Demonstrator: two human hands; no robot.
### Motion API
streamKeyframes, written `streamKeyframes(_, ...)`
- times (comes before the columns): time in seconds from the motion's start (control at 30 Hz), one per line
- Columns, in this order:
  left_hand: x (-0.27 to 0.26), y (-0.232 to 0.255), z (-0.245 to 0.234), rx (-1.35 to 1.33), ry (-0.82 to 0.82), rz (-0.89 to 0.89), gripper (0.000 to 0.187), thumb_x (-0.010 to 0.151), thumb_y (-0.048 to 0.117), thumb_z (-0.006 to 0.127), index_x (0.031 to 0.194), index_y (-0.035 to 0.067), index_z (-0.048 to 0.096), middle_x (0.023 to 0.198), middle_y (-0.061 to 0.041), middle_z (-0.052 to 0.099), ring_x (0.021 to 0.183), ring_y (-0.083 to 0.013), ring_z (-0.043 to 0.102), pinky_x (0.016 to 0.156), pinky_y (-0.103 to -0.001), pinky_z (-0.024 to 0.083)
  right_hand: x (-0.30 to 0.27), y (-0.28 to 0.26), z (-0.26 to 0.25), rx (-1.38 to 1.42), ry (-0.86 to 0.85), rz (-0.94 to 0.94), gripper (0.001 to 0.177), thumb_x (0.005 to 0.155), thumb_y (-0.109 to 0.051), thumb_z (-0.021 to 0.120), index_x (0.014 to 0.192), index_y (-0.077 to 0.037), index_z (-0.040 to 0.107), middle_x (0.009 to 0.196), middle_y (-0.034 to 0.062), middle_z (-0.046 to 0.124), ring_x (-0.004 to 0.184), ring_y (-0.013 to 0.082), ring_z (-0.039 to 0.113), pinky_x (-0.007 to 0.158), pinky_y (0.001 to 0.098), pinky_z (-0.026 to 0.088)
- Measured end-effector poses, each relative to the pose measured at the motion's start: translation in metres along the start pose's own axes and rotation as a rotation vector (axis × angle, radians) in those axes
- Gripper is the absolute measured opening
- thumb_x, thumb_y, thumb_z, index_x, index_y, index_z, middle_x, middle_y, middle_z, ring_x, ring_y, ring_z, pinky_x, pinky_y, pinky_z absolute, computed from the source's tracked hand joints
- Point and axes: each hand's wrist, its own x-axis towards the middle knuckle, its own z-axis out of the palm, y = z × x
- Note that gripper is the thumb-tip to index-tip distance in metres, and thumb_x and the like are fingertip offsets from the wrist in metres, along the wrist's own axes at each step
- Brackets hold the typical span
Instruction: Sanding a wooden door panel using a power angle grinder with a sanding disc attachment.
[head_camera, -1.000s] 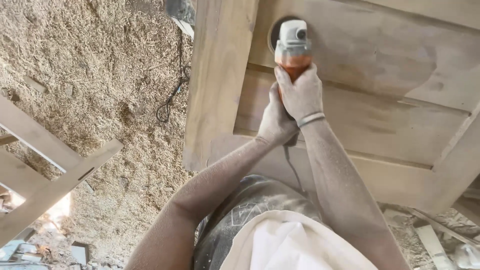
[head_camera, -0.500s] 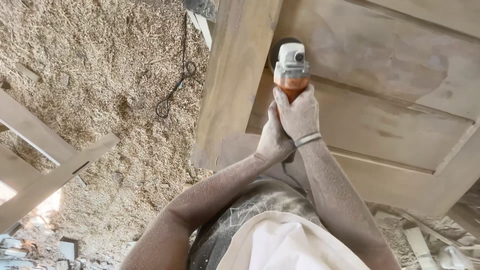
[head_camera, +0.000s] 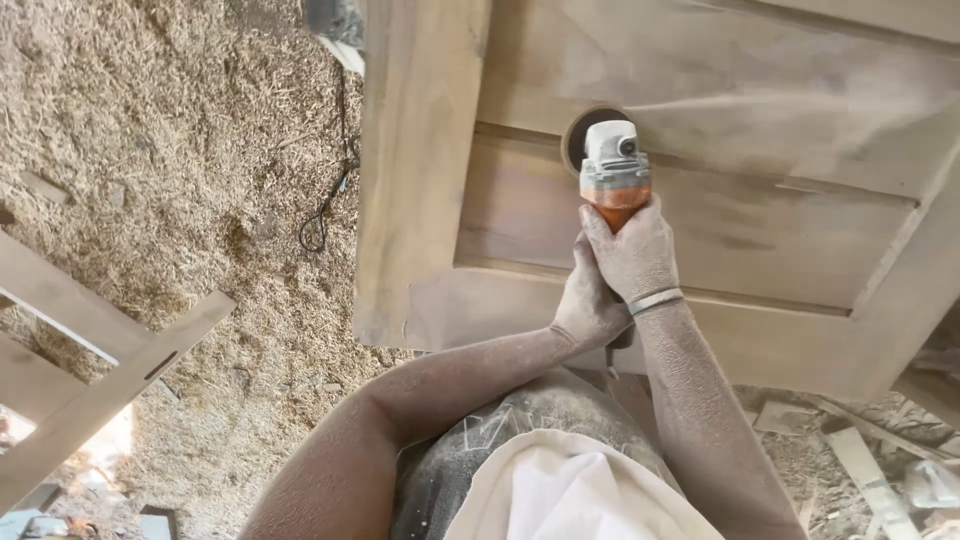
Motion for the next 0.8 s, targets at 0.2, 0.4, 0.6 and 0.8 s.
streamKeyframes(0.2, 0.006, 0.002, 0.048, 0.043, -0.068, -0.005, 0.104, 0.062, 0.036, 0.085, 0.145, 0.019, 0.024, 0.129, -0.030, 0.061, 0.125, -0.0509, 0.058, 0.112, -0.063, 0.046, 0.013, 0.039, -0.034, -0.016, 0.003, 0.095, 0.067, 0.083, -0.053, 0.083, 0.116, -0.003, 0.052, 0.108, 0.0303, 0.069, 0.110, 0.0493, 0.064, 0.094, 0.0620, 0.052)
streamKeyframes(0.4, 0.014, 0.002, 0.094, 0.057, -0.137, 0.044, 0.106, 0.067, 0.027, 0.081, 0.150, 0.014, 0.017, 0.131, -0.035, 0.057, 0.127, -0.0565, 0.054, 0.112, -0.067, 0.044, 0.028, 0.093, -0.059, 0.007, 0.041, 0.132, 0.069, 0.082, -0.057, 0.083, 0.119, -0.007, 0.054, 0.111, 0.0260, 0.070, 0.113, 0.0447, 0.064, 0.097, 0.0587, 0.053)
streamKeyframes(0.6, 0.025, 0.005, 0.139, 0.178, -0.219, -0.003, 0.104, 0.069, 0.016, 0.074, 0.152, 0.013, 0.012, 0.126, -0.030, 0.060, 0.125, -0.0517, 0.058, 0.112, -0.062, 0.047, 0.038, 0.131, -0.088, 0.066, 0.148, 0.125, 0.063, 0.088, -0.049, 0.085, 0.116, -0.001, 0.056, 0.111, 0.0304, 0.068, 0.114, 0.0477, 0.063, 0.096, 0.0604, 0.052)
streamKeyframes(0.8, 0.065, -0.007, 0.180, 0.459, -0.430, 0.302, 0.119, 0.068, 0.027, 0.077, 0.157, -0.003, 0.004, 0.127, -0.026, 0.057, 0.112, -0.0395, 0.067, 0.097, -0.049, 0.060, 0.070, 0.218, -0.118, 0.211, 0.271, 0.122, 0.042, 0.099, -0.034, 0.078, 0.113, 0.005, 0.066, 0.096, 0.0132, 0.072, 0.077, 0.0195, 0.070, 0.067, 0.0282, 0.057)
